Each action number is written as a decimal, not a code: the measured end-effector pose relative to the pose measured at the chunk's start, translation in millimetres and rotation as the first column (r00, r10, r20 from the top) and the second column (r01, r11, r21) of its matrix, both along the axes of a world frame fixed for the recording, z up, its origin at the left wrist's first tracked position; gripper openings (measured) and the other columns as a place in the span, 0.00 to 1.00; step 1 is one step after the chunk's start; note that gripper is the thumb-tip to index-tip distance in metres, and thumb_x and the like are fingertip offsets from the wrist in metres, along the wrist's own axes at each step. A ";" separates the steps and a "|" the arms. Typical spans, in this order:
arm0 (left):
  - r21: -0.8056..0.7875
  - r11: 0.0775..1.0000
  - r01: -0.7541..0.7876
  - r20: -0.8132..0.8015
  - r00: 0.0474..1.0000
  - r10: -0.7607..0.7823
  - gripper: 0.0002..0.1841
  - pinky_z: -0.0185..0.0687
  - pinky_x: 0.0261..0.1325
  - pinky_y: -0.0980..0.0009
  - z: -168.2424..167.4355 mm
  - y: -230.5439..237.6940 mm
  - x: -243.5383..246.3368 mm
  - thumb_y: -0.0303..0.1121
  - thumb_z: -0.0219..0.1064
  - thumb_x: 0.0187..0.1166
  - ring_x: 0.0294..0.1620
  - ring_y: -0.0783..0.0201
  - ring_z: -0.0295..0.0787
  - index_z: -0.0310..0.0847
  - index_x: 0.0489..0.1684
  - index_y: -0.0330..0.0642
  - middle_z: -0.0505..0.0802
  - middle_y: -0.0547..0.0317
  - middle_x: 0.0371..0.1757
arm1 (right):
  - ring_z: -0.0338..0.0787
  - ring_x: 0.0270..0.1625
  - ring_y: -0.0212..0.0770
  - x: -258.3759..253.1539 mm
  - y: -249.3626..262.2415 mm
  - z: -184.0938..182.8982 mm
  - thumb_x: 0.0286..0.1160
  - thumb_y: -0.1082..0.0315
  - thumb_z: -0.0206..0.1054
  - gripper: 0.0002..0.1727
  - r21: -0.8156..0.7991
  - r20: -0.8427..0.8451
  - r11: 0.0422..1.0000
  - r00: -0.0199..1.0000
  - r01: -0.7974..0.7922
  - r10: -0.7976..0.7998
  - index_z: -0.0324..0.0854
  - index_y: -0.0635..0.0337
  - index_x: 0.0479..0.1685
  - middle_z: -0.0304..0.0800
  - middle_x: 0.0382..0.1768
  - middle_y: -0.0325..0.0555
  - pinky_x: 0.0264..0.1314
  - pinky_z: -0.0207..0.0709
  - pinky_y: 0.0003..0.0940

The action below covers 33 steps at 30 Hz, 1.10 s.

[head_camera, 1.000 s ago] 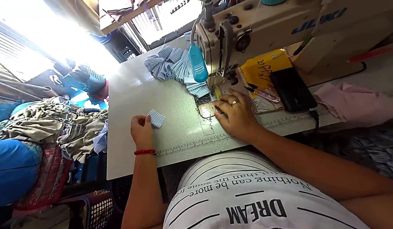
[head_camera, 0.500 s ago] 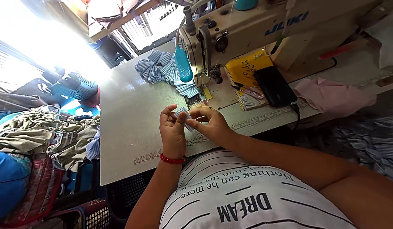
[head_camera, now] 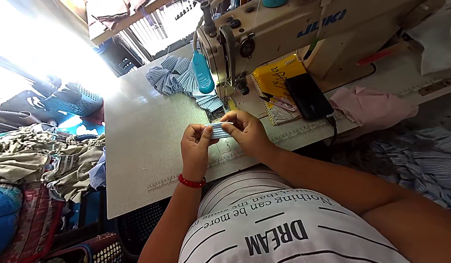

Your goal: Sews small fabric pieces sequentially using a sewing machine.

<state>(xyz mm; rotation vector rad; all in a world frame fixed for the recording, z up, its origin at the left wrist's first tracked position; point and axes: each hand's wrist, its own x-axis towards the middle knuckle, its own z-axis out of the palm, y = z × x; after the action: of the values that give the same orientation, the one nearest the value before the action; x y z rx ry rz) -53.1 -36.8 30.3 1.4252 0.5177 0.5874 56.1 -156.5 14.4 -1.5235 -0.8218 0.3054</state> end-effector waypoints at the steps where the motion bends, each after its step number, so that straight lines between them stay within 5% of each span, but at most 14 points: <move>1: 0.015 1.000 -0.014 0.001 1.000 0.014 0.04 0.95 0.45 0.69 -2.3 -1.9 1.9 0.26 0.66 0.84 0.37 0.69 0.94 0.76 0.45 0.45 0.91 0.64 0.39 | 0.83 0.28 0.27 0.1 -0.2 0.1 0.82 0.70 0.68 0.10 0.001 -0.011 1.000 1.000 0.012 -0.012 0.81 0.60 0.56 0.87 0.35 0.42 0.32 0.80 0.20; 4: 0.136 0.990 -0.031 -0.026 0.999 0.034 0.11 0.94 0.43 0.72 -11.3 -0.2 8.9 0.25 0.68 0.82 0.35 0.72 0.92 0.72 0.53 0.45 0.90 0.66 0.38 | 0.80 0.24 0.30 5.4 -2.1 -1.8 0.79 0.69 0.71 0.14 -0.043 0.048 0.998 0.998 0.041 -0.039 0.78 0.58 0.61 0.84 0.29 0.42 0.26 0.76 0.23; 6: 0.369 0.929 -0.034 -0.064 0.996 0.062 0.15 0.91 0.40 0.74 -20.4 4.7 15.5 0.26 0.70 0.80 0.32 0.74 0.90 0.72 0.61 0.40 0.89 0.64 0.36 | 0.81 0.24 0.32 14.5 -0.2 -6.6 0.77 0.67 0.74 0.16 -0.108 0.101 0.991 0.993 0.078 -0.067 0.78 0.59 0.60 0.84 0.28 0.41 0.27 0.77 0.25; 9: 0.745 0.665 0.048 -0.148 0.985 0.094 0.14 0.81 0.35 0.69 -34.2 15.6 28.9 0.30 0.66 0.83 0.29 0.65 0.81 0.76 0.62 0.35 0.85 0.53 0.33 | 0.83 0.28 0.37 33.4 8.4 -15.6 0.75 0.64 0.75 0.18 -0.244 0.118 0.963 0.989 0.118 -0.092 0.80 0.63 0.58 0.85 0.28 0.43 0.36 0.80 0.35; 11: 0.841 0.519 0.151 -0.235 0.967 0.100 0.11 0.83 0.36 0.58 -37.4 21.3 38.4 0.31 0.65 0.85 0.29 0.56 0.83 0.78 0.57 0.35 0.86 0.50 0.32 | 0.86 0.32 0.44 44.0 13.0 -16.2 0.76 0.62 0.75 0.19 -0.372 0.148 0.921 0.987 0.118 -0.067 0.80 0.64 0.59 0.86 0.31 0.47 0.40 0.82 0.45; 15: 0.872 0.384 0.303 -0.372 0.921 0.118 0.08 0.85 0.51 0.46 -37.3 26.4 53.6 0.29 0.63 0.85 0.43 0.43 0.92 0.83 0.50 0.33 0.92 0.43 0.39 | 0.91 0.41 0.55 59.8 24.6 -18.0 0.75 0.61 0.76 0.21 -0.518 0.239 0.848 0.971 0.114 0.016 0.81 0.66 0.59 0.89 0.33 0.53 0.52 0.82 0.56; 19: 0.916 0.289 0.280 -0.334 0.929 0.160 0.09 0.80 0.60 0.47 -46.5 35.2 55.8 0.33 0.67 0.81 0.56 0.42 0.85 0.89 0.46 0.38 0.88 0.43 0.50 | 0.90 0.48 0.58 64.2 33.7 -22.5 0.74 0.58 0.77 0.21 -0.570 0.309 0.807 0.951 0.155 0.035 0.82 0.64 0.55 0.89 0.36 0.55 0.62 0.78 0.60; 22: 0.937 0.247 0.247 -0.255 0.967 -0.001 0.09 0.80 0.66 0.49 -50.4 38.3 52.6 0.29 0.66 0.81 0.60 0.46 0.89 0.93 0.47 0.39 0.93 0.46 0.53 | 0.90 0.49 0.59 63.4 33.9 -22.2 0.76 0.61 0.75 0.20 -0.575 0.323 0.800 0.946 0.170 0.030 0.81 0.66 0.58 0.89 0.37 0.56 0.63 0.78 0.61; 27: 0.906 0.267 0.329 -0.317 0.944 -0.089 0.14 0.81 0.65 0.49 -52.3 41.3 52.6 0.24 0.63 0.80 0.58 0.47 0.91 0.93 0.55 0.40 0.95 0.47 0.53 | 0.87 0.61 0.61 52.5 16.7 -27.6 0.78 0.72 0.68 0.14 -0.428 0.437 0.875 0.899 0.229 -0.021 0.88 0.61 0.60 0.89 0.55 0.59 0.64 0.80 0.59; 30: 0.897 0.264 0.356 -0.345 0.935 -0.088 0.14 0.79 0.62 0.47 -53.4 43.1 52.7 0.27 0.63 0.82 0.57 0.48 0.88 0.93 0.57 0.44 0.93 0.50 0.55 | 0.79 0.74 0.61 40.8 -1.6 -30.5 0.83 0.62 0.65 0.15 -0.480 0.568 0.839 0.820 0.255 0.075 0.92 0.47 0.62 0.87 0.67 0.51 0.70 0.70 0.64; 33: 0.894 0.224 0.388 -0.393 0.919 -0.022 0.17 0.72 0.64 0.42 -53.2 41.7 53.1 0.29 0.59 0.82 0.62 0.48 0.86 0.92 0.61 0.50 0.93 0.54 0.61 | 0.72 0.83 0.63 37.0 -8.4 -34.8 0.85 0.56 0.60 0.18 -0.492 0.629 0.817 0.771 0.300 0.096 0.92 0.47 0.61 0.86 0.71 0.50 0.81 0.57 0.71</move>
<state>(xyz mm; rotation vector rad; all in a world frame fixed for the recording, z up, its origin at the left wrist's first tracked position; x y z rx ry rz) 0.0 4.9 -22.9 2.8228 0.1041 0.4465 93.1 -164.9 -20.4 -2.3054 -1.2360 -0.0883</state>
